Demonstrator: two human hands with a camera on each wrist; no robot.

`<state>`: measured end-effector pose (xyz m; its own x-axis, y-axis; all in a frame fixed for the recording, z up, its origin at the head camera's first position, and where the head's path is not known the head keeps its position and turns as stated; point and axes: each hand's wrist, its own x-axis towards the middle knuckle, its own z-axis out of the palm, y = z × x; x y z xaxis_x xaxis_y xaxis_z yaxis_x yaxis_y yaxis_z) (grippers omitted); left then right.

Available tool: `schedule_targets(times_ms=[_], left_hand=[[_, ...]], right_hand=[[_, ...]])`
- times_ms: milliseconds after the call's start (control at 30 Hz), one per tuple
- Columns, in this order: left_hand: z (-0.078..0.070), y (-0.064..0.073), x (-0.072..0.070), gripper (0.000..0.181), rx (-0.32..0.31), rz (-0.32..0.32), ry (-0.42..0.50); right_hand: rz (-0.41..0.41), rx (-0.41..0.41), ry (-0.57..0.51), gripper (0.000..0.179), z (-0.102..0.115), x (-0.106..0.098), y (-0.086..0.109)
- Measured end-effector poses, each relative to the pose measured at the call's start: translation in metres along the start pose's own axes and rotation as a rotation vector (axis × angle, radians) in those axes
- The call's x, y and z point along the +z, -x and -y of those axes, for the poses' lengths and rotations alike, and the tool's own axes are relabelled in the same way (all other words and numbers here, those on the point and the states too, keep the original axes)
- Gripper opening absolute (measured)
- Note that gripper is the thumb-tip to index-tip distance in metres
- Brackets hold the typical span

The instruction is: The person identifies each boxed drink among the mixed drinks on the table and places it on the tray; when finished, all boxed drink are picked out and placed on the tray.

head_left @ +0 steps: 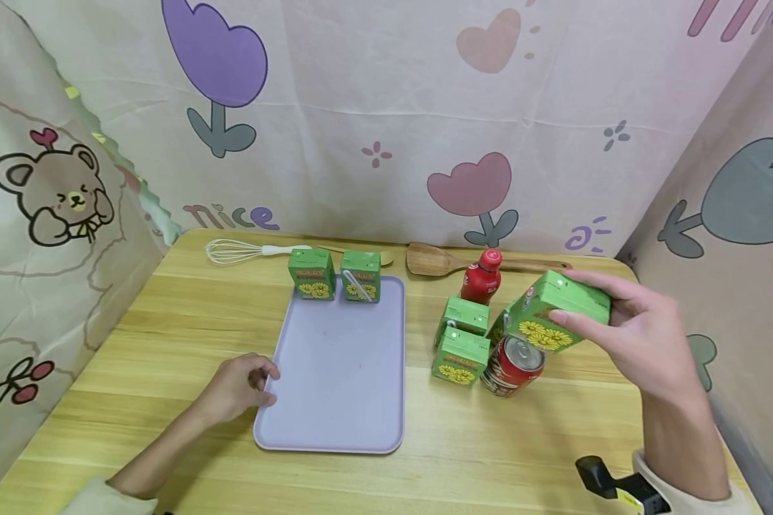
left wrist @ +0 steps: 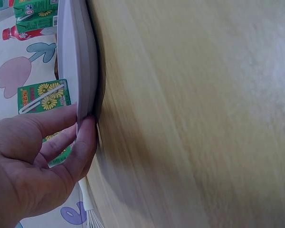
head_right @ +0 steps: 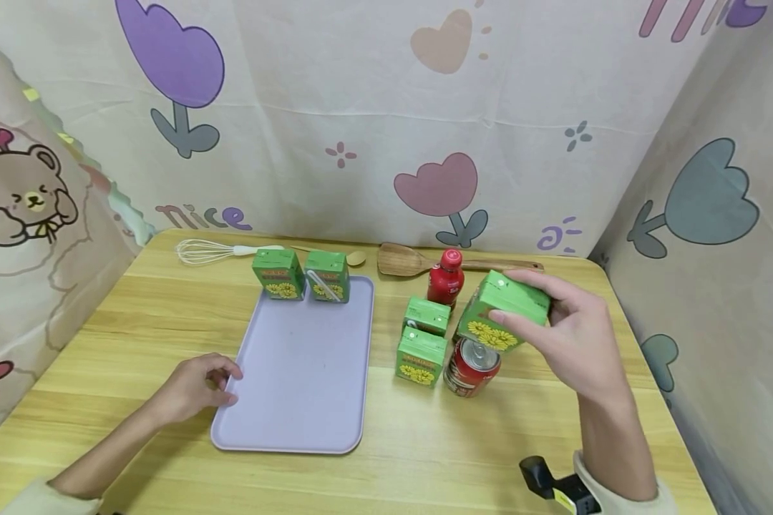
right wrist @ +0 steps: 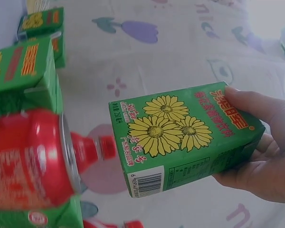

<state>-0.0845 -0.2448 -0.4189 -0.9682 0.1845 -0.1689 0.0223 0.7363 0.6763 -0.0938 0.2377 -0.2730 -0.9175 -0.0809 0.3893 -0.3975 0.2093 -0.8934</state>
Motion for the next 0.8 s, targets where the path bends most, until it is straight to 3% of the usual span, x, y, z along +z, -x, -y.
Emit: schedule_targets(times_ms=[167,467,667,800], left_hand=[[-0.001,0.000,0.000,0.027,0.003,-0.001,-0.001],[0.000,0.000,0.000,0.028,0.005,0.001,0.001],[0.000,0.001,0.000,0.028,-0.003,0.007,-0.001],[-0.001,0.001,0.000,0.028,-0.005,0.004,-0.003]], right_hand=[[0.041,-0.012,0.003,0.045,0.003,0.016,-0.008],[0.132,0.075,-0.033,0.046,0.000,0.056,-0.025],[0.182,0.157,0.001,0.048,-0.004,0.086,-0.037],[0.217,0.156,0.006,0.047,-0.008,0.107,-0.046]])
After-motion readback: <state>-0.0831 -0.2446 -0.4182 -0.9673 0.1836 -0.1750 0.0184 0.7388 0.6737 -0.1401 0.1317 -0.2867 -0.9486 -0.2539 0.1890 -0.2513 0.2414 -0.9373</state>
